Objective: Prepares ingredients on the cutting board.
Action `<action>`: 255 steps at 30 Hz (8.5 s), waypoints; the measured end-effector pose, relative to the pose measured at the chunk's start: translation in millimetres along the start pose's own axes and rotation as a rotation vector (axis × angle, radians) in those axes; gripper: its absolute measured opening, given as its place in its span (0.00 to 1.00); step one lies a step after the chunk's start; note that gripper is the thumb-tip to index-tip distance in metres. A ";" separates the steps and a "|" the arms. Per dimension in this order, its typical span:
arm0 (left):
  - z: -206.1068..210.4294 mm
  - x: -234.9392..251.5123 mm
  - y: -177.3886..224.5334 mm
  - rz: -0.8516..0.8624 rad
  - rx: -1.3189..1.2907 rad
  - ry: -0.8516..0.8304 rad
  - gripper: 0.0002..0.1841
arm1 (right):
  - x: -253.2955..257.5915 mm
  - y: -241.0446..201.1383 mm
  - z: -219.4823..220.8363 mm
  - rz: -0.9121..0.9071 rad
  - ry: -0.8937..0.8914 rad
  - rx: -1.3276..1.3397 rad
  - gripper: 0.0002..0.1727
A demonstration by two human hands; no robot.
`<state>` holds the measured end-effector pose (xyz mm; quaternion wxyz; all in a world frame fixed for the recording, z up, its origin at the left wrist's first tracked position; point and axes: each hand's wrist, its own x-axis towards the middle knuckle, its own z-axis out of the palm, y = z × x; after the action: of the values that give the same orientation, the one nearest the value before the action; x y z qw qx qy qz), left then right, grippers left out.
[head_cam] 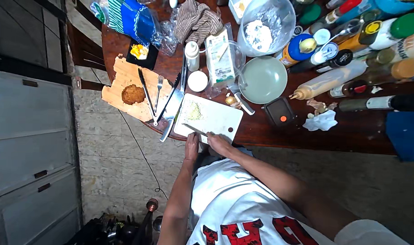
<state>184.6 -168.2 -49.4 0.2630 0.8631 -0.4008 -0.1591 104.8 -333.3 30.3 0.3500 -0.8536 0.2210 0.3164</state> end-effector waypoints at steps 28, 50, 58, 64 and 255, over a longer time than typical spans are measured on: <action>-26.2 -66.6 -0.9 -0.496 -0.037 0.366 0.14 | 44.8 72.0 -76.4 -0.374 -0.131 -0.305 0.16; -39.7 48.2 23.1 -0.206 0.160 0.173 0.30 | 14.6 -19.5 -100.6 0.150 0.052 0.816 0.22; -48.8 54.0 35.4 0.078 0.098 0.035 0.31 | 4.0 -21.0 -83.2 0.228 0.079 0.720 0.23; -45.1 70.4 8.5 -0.211 0.081 0.175 0.34 | -0.6 -18.6 -76.6 0.231 0.063 0.917 0.22; 26.0 52.3 95.2 -0.621 -1.052 -0.010 0.17 | -90.9 161.3 -42.7 0.223 0.373 0.063 0.23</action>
<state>146.9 -268.7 -18.5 0.5934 0.6932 0.0005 -0.4091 -39.1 -456.7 43.3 0.2922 -0.8563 0.3847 0.1828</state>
